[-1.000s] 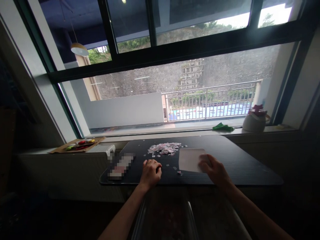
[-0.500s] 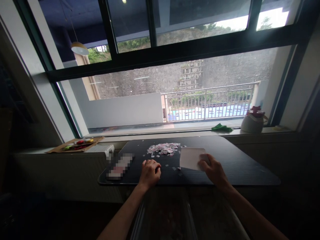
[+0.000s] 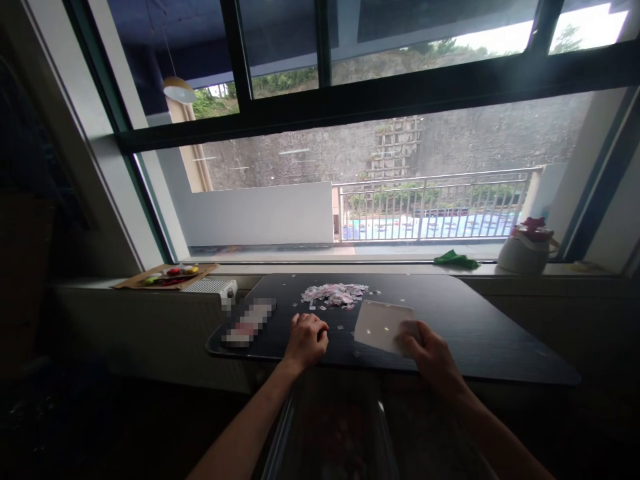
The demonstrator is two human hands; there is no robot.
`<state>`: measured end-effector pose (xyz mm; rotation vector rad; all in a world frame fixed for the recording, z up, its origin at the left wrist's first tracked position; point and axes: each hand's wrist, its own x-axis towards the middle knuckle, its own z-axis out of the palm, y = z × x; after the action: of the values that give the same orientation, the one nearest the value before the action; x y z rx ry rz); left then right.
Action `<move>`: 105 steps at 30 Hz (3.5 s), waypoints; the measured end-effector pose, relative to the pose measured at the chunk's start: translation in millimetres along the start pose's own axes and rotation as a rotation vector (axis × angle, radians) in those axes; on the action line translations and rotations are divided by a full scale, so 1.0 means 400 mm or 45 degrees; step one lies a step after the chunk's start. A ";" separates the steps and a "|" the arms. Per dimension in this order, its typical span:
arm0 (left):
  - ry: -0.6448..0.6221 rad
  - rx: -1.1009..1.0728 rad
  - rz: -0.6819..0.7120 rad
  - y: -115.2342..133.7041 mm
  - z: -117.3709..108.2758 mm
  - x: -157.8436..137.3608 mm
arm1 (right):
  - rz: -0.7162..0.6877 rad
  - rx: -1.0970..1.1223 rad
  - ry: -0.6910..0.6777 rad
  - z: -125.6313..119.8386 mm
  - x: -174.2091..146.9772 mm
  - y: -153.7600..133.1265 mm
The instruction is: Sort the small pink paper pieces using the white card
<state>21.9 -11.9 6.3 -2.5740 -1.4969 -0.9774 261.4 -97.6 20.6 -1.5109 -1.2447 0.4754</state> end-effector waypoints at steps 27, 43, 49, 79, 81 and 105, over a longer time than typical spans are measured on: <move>0.000 -0.011 -0.005 0.002 0.001 -0.002 | -0.082 -0.209 0.156 -0.100 0.048 -0.003; 0.044 -0.036 -0.001 -0.002 0.000 -0.002 | 0.035 -0.387 0.032 -0.241 0.059 0.061; 0.164 -0.084 -0.012 -0.021 0.003 0.001 | 0.183 -0.116 0.137 -0.290 0.096 0.123; 0.157 -0.059 -0.033 -0.010 0.001 0.000 | 0.190 -0.038 0.165 -0.066 0.111 0.082; 0.165 -0.062 -0.049 -0.009 0.002 0.000 | 0.182 -0.008 0.071 -0.037 0.090 0.072; 0.142 -0.085 -0.103 -0.005 0.015 0.001 | 0.148 0.033 -0.048 -0.047 0.031 0.049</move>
<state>23.5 -8.4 1.0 -2.4731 -1.5764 -1.1786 290.0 -93.3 13.4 -1.5644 -1.1800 0.5965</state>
